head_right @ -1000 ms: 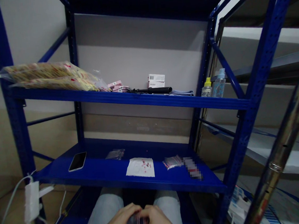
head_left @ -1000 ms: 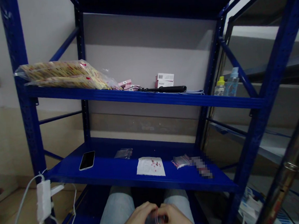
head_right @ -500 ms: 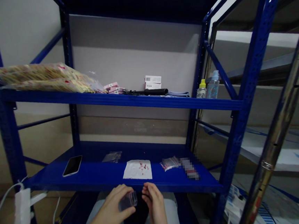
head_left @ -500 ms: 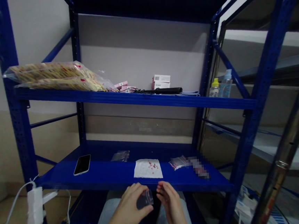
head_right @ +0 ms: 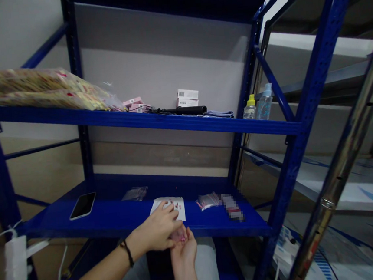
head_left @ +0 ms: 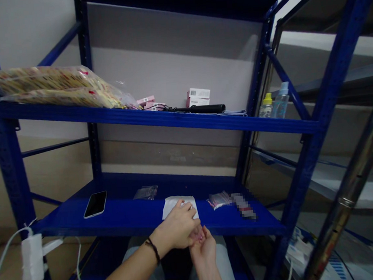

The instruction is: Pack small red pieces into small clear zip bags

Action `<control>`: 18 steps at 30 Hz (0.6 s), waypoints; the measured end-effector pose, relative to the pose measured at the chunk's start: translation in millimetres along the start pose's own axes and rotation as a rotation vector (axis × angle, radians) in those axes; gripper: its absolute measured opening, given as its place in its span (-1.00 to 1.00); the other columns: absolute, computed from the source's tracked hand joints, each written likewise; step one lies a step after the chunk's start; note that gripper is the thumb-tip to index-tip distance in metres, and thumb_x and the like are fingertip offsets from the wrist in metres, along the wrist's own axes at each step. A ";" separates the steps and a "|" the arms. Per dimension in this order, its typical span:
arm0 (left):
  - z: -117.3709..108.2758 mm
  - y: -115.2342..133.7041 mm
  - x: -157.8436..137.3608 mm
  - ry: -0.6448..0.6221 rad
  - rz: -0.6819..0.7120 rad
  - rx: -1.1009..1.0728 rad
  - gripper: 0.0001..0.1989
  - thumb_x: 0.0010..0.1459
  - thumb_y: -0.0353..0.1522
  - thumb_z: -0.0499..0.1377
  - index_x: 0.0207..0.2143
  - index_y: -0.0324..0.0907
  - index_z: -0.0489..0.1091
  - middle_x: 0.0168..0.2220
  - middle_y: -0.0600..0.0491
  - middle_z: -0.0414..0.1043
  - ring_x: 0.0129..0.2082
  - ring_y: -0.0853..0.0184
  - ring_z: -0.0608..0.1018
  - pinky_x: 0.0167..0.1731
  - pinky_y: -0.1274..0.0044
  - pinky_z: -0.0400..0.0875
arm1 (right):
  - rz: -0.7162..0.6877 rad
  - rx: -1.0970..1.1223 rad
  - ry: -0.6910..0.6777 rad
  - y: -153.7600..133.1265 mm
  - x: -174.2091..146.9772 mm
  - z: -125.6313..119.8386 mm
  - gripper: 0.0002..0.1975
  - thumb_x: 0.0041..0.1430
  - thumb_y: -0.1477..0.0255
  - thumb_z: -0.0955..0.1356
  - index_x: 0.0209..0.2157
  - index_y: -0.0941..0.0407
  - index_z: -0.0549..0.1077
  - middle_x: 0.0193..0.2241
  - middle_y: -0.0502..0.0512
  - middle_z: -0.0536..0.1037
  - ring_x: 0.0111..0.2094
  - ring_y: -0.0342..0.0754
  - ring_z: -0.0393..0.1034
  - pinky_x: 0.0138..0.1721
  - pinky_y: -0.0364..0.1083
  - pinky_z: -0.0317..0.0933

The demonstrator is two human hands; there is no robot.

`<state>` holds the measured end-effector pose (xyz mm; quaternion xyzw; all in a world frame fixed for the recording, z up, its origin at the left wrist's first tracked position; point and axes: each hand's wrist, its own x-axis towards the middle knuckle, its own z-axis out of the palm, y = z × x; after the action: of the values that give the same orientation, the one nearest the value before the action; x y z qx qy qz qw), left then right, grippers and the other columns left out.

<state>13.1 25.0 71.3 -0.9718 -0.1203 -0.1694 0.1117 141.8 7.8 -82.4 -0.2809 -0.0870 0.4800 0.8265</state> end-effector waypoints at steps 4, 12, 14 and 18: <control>11.6 -43.1 -24.2 0.141 -0.243 -0.187 -0.51 0.04 -0.11 0.35 0.01 -0.03 0.43 -0.06 0.00 0.45 -0.02 0.09 0.40 0.09 0.22 0.17 | -0.047 -0.077 0.110 -20.8 31.4 4.7 -0.88 0.13 0.48 0.22 -0.39 0.07 0.38 -0.47 0.05 0.54 -0.34 -0.05 0.54 -0.25 -0.04 0.47; 85.1 -177.3 -106.6 0.310 -0.851 -0.391 -0.53 0.12 -0.12 0.24 0.07 -0.03 0.42 0.07 0.00 0.43 0.09 0.04 0.36 0.10 0.24 0.25 | -0.058 -0.388 0.020 -48.9 143.6 58.4 -0.74 0.14 0.27 0.34 -0.52 0.05 0.22 -0.67 -0.10 0.31 -0.69 -0.21 0.20 -0.66 -0.22 0.13; 93.6 -199.4 -113.9 0.373 -0.903 -0.360 -0.53 0.14 -0.10 0.20 0.07 -0.06 0.43 0.08 -0.02 0.43 0.09 0.04 0.37 0.11 0.25 0.25 | -0.065 -0.502 -0.023 -40.3 160.3 68.2 -0.65 0.11 0.17 0.36 -0.55 0.04 0.18 -0.70 -0.14 0.23 -0.73 -0.24 0.06 -0.71 -0.23 -0.07; 100.0 -231.4 -105.9 0.378 -0.907 -0.346 -0.51 0.10 -0.15 0.21 0.07 -0.11 0.43 0.09 -0.05 0.46 0.13 0.04 0.40 0.15 0.26 0.24 | -0.199 -0.741 -0.120 -18.3 175.7 72.7 -0.52 0.08 -0.06 0.30 -0.56 0.03 0.14 -0.71 -0.20 0.13 -0.71 -0.24 -0.05 -0.67 -0.19 -0.15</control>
<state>-116.4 249.0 -17.3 -0.7787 -0.4773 -0.3905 -0.1153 217.4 176.5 -34.3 -0.5221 -0.3293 0.3490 0.7050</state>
